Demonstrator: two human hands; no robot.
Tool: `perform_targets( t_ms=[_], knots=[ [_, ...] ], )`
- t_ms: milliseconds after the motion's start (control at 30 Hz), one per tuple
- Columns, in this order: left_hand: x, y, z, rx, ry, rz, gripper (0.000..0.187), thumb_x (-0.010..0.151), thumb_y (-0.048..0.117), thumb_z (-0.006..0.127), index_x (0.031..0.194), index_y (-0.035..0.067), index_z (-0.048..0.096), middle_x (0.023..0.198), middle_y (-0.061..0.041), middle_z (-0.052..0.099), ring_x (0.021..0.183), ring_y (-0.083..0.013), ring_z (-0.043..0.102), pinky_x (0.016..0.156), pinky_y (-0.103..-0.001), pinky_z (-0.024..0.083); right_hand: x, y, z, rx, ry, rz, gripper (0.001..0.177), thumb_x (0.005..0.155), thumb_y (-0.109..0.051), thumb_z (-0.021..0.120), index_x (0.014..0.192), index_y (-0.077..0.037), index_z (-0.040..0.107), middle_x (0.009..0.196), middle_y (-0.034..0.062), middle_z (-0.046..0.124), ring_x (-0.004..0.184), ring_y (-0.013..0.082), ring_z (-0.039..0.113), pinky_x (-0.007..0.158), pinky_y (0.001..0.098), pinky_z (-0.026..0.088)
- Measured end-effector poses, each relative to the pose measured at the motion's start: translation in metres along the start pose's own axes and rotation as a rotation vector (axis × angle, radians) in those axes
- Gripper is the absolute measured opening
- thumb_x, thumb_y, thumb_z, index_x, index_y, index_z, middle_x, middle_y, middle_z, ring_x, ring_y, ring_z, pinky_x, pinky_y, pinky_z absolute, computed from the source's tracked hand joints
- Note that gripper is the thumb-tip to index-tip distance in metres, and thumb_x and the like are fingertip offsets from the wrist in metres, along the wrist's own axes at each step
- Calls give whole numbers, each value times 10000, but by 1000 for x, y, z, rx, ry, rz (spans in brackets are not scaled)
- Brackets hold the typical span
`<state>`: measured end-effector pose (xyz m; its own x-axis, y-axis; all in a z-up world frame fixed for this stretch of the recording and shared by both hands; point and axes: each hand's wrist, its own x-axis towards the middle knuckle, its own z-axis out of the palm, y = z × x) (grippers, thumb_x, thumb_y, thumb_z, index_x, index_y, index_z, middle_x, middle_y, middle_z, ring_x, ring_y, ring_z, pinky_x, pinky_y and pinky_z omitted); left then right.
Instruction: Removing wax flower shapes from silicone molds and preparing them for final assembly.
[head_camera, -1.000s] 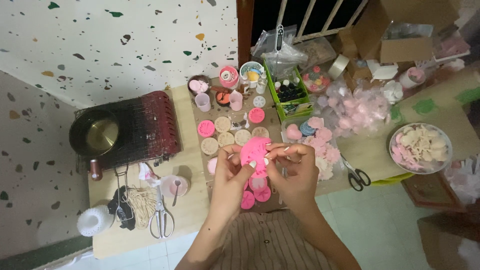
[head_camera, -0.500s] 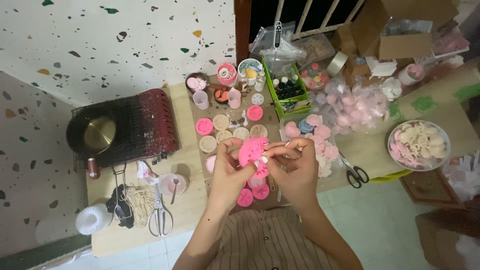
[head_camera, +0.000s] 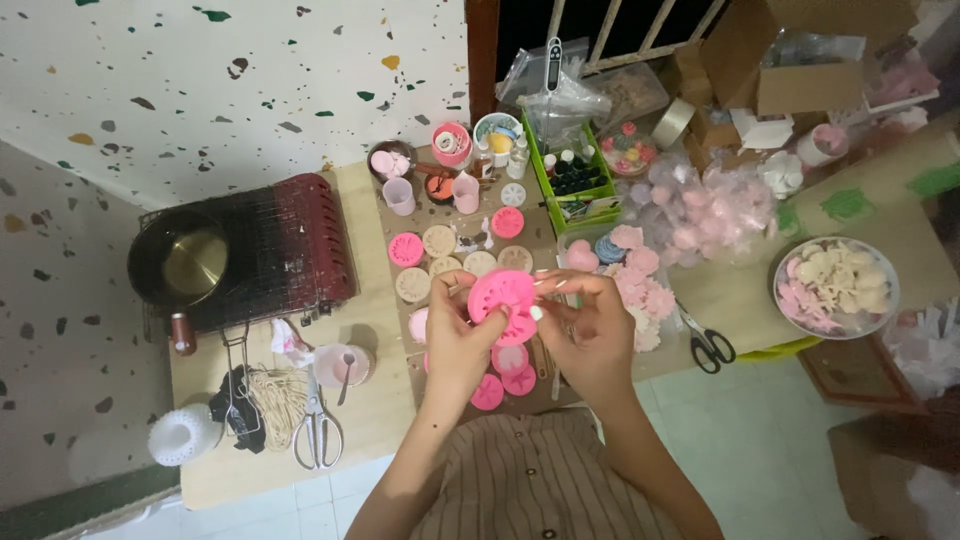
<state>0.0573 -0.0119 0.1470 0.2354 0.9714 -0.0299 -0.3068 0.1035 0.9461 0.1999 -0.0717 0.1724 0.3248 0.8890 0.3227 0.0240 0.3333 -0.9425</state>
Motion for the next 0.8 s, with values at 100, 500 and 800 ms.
perform_targets(
  t_ms=[100,500,800],
  knots=[
    [1,-4,2,22,22,-12,461,841,-102,699,1196,39,440,1035,-117,662,910,-147,655,764,-273,561,-1,12,-7,-35,38,-88,320,901,187,654,1124,-5,528,1192,109,622,1234,213,629,989,346,601],
    [13,-16,-30,-97,165,-110,487,825,-125,681,1192,75,432,972,-122,688,824,-162,693,715,-277,587,-83,281,-148,-859,-240,525,217,777,-10,718,992,-39,723,821,134,768,741,237,745,669,377,591],
    [4,-36,-37,-135,205,-146,452,838,-118,698,1190,46,466,1026,-107,669,876,-147,692,777,-287,607,-118,357,-89,-981,-216,673,209,930,-170,620,965,22,694,842,281,709,824,421,724,733,523,576]
  ],
)
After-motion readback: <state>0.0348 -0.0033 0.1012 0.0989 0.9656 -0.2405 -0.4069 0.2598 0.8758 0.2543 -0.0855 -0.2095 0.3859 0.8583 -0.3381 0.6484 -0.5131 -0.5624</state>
